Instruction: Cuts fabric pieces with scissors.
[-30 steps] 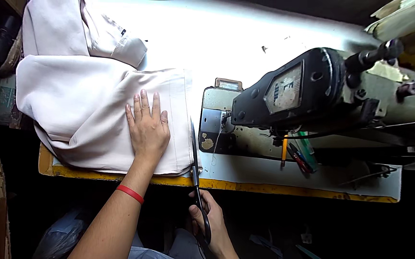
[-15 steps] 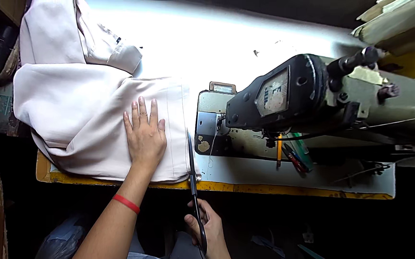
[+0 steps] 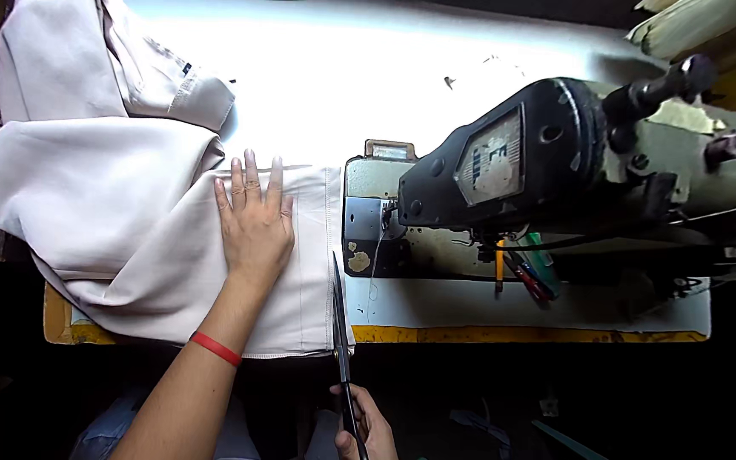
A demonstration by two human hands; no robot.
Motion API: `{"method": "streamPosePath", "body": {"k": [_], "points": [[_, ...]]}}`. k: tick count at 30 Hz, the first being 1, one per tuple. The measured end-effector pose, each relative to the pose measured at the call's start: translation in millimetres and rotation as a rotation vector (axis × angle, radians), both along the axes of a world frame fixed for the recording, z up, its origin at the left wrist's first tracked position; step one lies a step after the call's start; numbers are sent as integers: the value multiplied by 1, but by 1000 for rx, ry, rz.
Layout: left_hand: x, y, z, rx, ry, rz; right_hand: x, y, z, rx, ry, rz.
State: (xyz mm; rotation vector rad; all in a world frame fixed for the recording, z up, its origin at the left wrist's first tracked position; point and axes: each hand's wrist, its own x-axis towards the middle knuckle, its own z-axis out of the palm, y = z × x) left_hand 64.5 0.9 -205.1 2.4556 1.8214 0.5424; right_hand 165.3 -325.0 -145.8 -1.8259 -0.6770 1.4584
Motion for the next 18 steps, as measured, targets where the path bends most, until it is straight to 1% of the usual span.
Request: {"method": "streamPosePath", "body": {"k": [2, 5, 11, 18], "points": [[0, 0, 10, -83, 60, 23, 0, 3, -4, 30, 26, 36], [1, -2, 18, -152, 74, 45, -2, 13, -3, 44, 31, 52], [0, -1, 19, -158, 63, 50, -6, 34, 3, 0, -23, 11], [0, -1, 19, -170, 54, 53, -11, 32, 2, 20, -49, -55]]}}
